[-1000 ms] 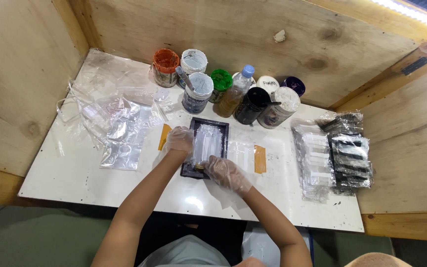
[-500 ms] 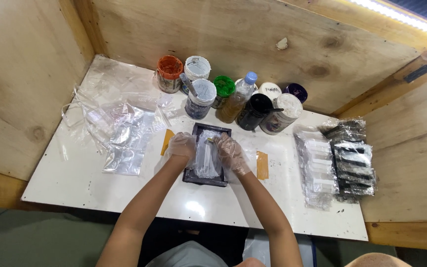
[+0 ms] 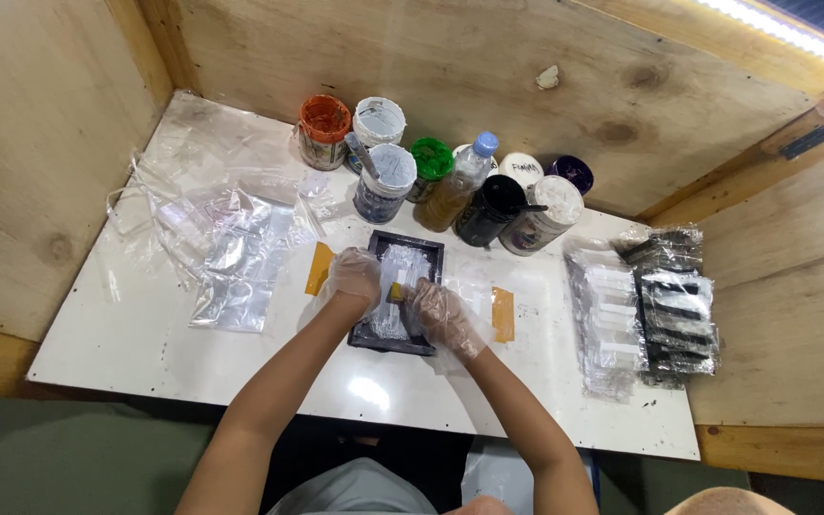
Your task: Spreading white ink onto a screen printing frame using a spatula and organizing plastic bags on a workbench.
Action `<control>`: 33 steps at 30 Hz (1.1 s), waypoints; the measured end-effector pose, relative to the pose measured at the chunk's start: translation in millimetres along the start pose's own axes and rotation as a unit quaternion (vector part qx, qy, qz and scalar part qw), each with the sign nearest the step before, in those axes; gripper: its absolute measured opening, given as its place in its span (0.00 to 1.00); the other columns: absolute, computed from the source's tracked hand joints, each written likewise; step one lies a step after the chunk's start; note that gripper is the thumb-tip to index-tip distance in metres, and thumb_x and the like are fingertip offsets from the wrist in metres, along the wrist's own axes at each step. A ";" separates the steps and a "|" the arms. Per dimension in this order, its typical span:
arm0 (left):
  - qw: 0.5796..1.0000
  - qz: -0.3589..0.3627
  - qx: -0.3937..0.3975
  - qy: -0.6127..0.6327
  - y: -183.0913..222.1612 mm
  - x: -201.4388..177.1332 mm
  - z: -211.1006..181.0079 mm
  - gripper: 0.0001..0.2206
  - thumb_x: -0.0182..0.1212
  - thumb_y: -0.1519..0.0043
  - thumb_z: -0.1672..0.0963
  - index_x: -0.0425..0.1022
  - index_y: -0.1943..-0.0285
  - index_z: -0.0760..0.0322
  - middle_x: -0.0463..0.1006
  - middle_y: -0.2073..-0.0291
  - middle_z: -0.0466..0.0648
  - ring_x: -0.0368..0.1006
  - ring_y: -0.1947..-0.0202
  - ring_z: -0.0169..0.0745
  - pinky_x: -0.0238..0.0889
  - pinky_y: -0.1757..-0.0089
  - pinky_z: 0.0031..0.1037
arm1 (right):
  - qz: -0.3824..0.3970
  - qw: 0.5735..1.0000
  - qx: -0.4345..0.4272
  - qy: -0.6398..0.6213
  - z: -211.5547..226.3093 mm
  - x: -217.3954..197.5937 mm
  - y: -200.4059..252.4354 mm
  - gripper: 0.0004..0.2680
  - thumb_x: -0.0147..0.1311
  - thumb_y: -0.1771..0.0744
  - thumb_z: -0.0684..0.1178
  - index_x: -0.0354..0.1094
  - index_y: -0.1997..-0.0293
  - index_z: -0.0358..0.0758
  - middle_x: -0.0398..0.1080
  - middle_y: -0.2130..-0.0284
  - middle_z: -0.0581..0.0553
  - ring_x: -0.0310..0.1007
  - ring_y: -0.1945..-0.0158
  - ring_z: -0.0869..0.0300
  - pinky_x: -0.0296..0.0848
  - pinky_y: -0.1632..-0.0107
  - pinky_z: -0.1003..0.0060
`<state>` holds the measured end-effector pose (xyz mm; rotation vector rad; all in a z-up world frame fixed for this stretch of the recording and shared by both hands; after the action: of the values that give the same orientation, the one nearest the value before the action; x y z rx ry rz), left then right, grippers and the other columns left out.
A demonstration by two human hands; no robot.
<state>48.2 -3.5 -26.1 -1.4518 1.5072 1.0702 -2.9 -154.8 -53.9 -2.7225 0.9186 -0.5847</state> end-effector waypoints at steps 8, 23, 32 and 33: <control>1.000 -0.014 0.004 -0.019 -4.0 44.2 14.2 0.09 0.55 0.40 0.58 0.78 0.57 0.70 0.79 0.65 0.55 0.78 0.55 0.58 0.70 0.54 0.44 | -0.185 0.982 -0.019 0.040 7.7 -16.2 28.2 0.05 0.54 0.32 0.47 0.72 0.65 0.42 0.75 0.72 0.51 0.78 0.67 0.65 0.75 0.68 0.78; 1.000 -0.002 -0.013 -0.024 -5.3 25.7 5.0 0.09 0.61 0.45 0.57 0.76 0.59 0.67 0.77 0.67 0.52 0.77 0.58 0.56 0.68 0.58 0.40 | -0.087 0.742 -0.019 -0.664 -103.5 38.8 -23.0 0.08 0.51 0.32 0.57 0.73 0.61 0.49 0.71 0.80 0.50 0.72 0.75 0.63 0.72 0.70 0.70; 0.974 -0.061 -0.205 0.073 -17.6 14.9 3.7 0.10 0.54 0.38 0.57 0.82 0.64 0.64 0.81 0.70 0.53 0.79 0.60 0.54 0.68 0.57 0.37 | 0.187 0.744 0.055 -0.639 241.7 168.1 -2.0 0.13 0.56 0.34 0.65 0.66 0.49 0.59 0.63 0.73 0.56 0.66 0.75 0.62 0.68 0.76 0.68; 0.974 -0.061 -0.206 0.073 -19.6 14.9 4.2 0.10 0.54 0.38 0.57 0.82 0.64 0.64 0.81 0.70 0.53 0.79 0.60 0.54 0.68 0.57 0.37 | 0.187 0.744 0.055 -0.640 181.1 142.8 -6.9 0.13 0.56 0.34 0.65 0.66 0.49 0.59 0.63 0.73 0.56 0.66 0.75 0.62 0.68 0.76 0.68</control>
<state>66.9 -4.7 -42.7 -1.9187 1.3221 1.2742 182.7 -224.9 -171.7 -1.9284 0.8397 1.1463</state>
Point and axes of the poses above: each hand's wrist, its own y-axis away from the middle knuckle, its own x-axis out of the palm, z = x × y, the point moved 4 cm from there along -y, towards the middle knuckle
